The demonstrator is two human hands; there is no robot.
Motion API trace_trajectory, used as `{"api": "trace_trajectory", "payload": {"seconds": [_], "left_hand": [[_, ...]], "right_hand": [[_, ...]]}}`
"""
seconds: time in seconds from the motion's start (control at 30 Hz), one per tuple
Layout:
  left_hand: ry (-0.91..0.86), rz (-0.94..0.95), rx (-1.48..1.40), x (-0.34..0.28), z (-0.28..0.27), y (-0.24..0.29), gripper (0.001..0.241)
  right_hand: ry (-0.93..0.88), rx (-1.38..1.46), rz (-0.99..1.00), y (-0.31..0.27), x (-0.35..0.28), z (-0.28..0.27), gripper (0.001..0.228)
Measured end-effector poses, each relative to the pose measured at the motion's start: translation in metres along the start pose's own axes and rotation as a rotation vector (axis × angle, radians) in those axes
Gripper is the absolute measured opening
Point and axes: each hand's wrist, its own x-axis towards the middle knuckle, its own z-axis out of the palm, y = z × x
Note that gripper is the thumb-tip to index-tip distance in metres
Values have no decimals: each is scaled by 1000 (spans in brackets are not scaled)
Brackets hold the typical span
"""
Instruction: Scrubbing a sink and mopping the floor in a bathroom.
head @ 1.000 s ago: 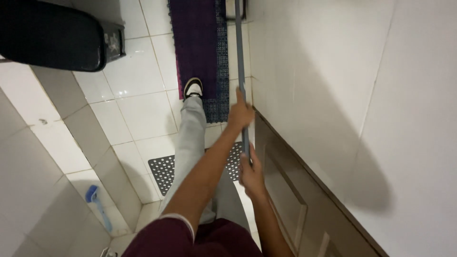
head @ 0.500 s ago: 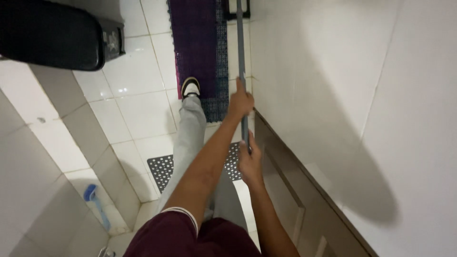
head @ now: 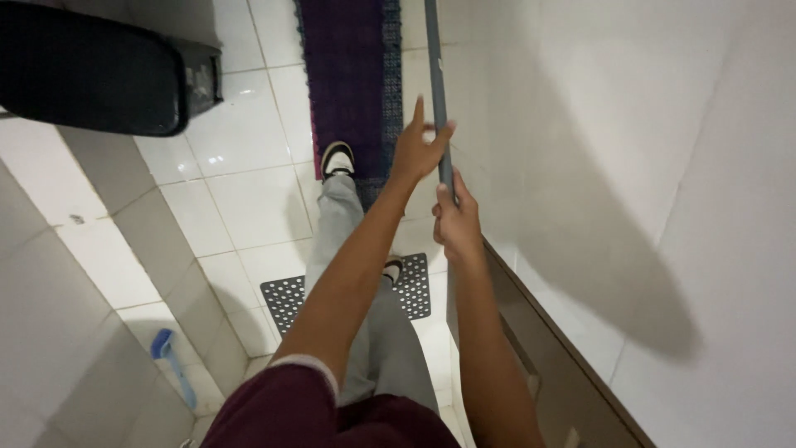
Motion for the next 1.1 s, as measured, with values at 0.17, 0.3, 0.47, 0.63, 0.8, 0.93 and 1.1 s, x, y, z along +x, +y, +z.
{"api": "trace_trajectory", "payload": {"seconds": [0.17,0.3,0.47,0.63,0.8,0.93,1.1], "left_hand": [[-34,-104,-207,-129,-3,-41,77],[-15,-136,-382,-208,28,-144,61],[24,-115,-296,-358,35,-154,49],[9,-4,-140,-432,84,-182,54],[-5,234,74,-487,100,-163,99],[-131,275,168,-540,108,-194,105],[-236,-154,-404,-566,119,-265,69]], "right_hand": [[-38,-127,-79,12,-3,-19,54],[-52,-196,-73,56,-30,-57,56],[-73,-285,-123,175,-105,-117,56],[-108,-186,-32,282,-191,-178,58],[-98,4,-9,390,-276,-219,57],[10,-49,251,407,-355,-222,59],[-19,-67,239,477,-371,-233,62]]}}
